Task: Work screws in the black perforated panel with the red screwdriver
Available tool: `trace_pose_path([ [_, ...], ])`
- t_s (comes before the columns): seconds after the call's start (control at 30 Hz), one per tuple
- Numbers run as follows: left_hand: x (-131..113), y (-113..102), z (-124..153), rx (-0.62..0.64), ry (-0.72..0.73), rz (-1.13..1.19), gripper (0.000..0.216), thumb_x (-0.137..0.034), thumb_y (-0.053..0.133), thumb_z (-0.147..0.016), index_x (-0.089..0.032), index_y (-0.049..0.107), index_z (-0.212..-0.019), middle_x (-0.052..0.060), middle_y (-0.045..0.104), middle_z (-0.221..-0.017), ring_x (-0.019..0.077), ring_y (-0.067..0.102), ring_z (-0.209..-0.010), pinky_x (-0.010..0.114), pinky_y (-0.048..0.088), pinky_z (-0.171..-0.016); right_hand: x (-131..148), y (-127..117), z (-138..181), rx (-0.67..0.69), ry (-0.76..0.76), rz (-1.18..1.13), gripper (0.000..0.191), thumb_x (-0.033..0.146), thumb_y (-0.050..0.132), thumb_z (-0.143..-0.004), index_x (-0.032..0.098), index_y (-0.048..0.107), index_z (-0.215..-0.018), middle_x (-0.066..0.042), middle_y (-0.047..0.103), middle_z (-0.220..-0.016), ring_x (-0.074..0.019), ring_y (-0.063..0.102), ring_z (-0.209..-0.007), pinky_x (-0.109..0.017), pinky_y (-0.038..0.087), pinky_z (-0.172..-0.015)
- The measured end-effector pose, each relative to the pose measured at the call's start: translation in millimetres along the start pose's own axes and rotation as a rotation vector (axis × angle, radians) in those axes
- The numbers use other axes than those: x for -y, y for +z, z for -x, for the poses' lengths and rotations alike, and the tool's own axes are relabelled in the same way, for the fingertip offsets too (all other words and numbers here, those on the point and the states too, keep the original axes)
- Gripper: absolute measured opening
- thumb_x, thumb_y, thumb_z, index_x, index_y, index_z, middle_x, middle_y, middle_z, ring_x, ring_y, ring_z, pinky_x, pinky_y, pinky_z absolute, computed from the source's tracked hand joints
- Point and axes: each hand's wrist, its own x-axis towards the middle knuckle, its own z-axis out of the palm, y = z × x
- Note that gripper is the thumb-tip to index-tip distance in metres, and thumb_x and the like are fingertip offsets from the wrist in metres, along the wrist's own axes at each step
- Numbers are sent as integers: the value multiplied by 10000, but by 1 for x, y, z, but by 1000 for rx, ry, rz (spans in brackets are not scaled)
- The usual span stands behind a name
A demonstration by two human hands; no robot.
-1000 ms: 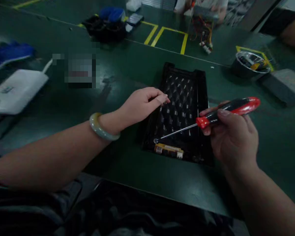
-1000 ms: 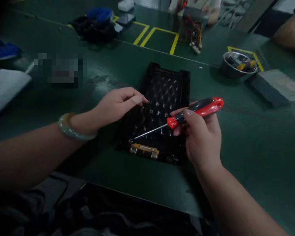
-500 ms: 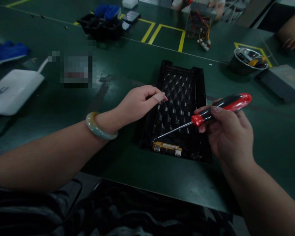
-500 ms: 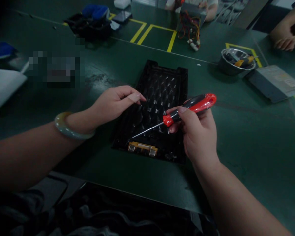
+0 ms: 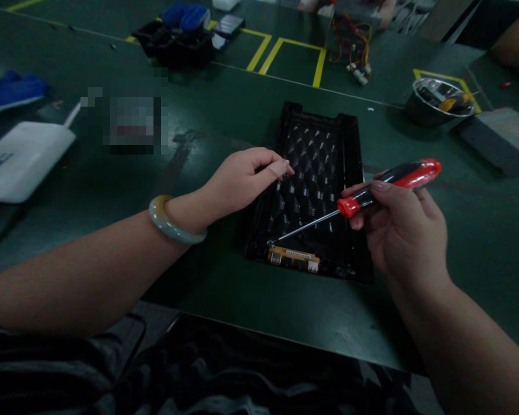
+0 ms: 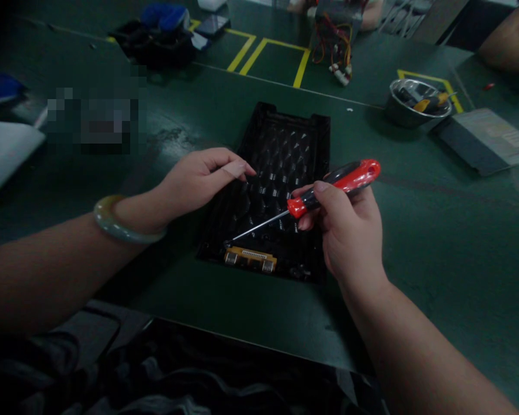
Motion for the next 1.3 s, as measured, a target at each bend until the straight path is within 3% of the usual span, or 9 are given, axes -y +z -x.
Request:
trace_pose_path([
  [0.53, -5, 0, 0, 1, -40, -55, 371, -438, 466, -1015, -224, 770, -1026, 23, 770, -1030, 194, 688, -941, 309, 505, -905, -4, -6, -2, 40, 34, 39, 178, 268, 709, -882, 177, 556, -878, -29, 730, -784, -115, 620, -526, -201, 477, -425],
  [0.93, -3, 1, 0, -9, -29, -34, 362, -457, 478, -1005, -243, 769, -994, 24, 768, -1004, 203, 682, -938, 322, 506, -897, -2, -4, 0, 13, 35, -12, 203, 216, 737, -825, 178, 539, -853, -58, 728, -754, -144, 643, -559, -201, 460, -400],
  [1.1, -2, 1, 0, -13, -13, -34, 369, -466, 467, -1008, -254, 769, -990, 24, 767, -1015, 211, 682, -944, 349, 510, -924, 4, -2, 4, 40, -48, -25, 194, 174, 712, -840, 190, 531, -907, -50, 733, -782, -144, 648, -571, -188, 454, -396],
  [1.3, -5, -2, 0, -28, 51, -52, 348, -452, 483, -1000, -269, 775, -954, 28, 755, -1021, 213, 677, -954, 367, 498, -934, 10, 1, 15, 106, -254, 6, 250, 145, 726, -809, 195, 581, -1006, -32, 729, -819, -147, 638, -519, -222, 433, -342],
])
